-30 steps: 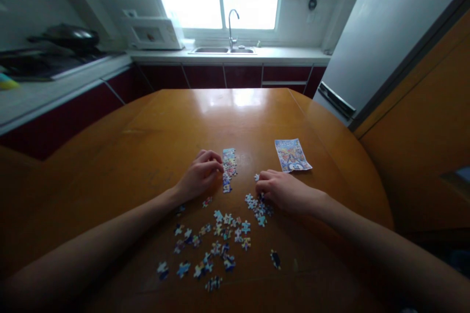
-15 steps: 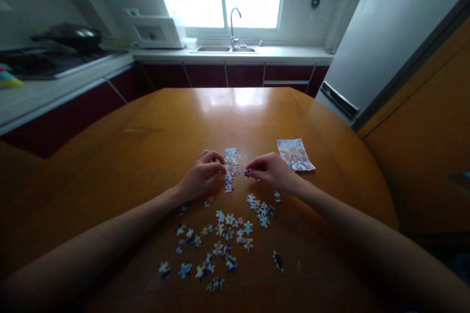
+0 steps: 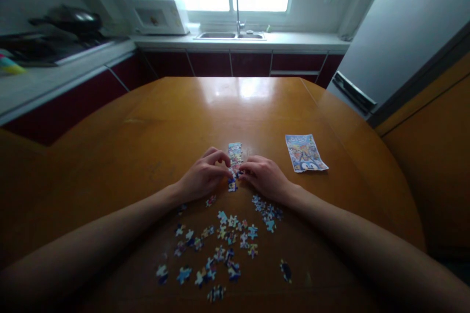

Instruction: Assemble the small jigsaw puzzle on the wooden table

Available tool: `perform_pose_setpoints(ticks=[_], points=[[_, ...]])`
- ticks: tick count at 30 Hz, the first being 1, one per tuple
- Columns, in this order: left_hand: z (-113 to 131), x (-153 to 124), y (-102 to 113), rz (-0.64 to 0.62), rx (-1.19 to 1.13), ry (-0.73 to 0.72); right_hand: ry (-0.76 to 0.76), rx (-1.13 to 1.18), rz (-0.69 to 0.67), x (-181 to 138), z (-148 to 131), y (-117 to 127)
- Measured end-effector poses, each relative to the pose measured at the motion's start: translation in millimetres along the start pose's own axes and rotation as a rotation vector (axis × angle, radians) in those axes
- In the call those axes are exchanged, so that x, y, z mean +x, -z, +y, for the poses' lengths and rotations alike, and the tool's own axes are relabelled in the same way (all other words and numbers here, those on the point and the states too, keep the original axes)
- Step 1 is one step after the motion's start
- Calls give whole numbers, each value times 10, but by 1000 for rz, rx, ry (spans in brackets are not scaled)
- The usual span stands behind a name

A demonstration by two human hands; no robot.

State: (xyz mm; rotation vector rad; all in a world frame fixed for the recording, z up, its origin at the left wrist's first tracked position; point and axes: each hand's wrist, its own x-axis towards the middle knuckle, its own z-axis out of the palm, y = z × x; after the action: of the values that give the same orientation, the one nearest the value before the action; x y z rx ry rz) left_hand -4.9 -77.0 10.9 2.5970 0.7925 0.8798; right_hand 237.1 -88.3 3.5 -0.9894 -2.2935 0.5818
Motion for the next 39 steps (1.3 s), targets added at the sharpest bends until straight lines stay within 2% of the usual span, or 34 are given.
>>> perform_pose_setpoints(ticks=[6,15,21,25,28,36,39], points=[[7,1,8,-17,5,12,9,-23,2,-2,22,3],[60,44,19,34,-15,11,0,231,55,-6,-62,31],[36,22,7,-1,12,-24,-130,424,74,-4,-109,-19],[48,27,27,10,29,-44,-139,430,67,0,-124,-14],[72,41,41,14,37,-30,-101,370,52,6,-124,29],[72,50,35,10,13,-31,158,283,30,-25,-68,48],[63,47,32,-6,13,1,182,203,22,-36,-25,51]])
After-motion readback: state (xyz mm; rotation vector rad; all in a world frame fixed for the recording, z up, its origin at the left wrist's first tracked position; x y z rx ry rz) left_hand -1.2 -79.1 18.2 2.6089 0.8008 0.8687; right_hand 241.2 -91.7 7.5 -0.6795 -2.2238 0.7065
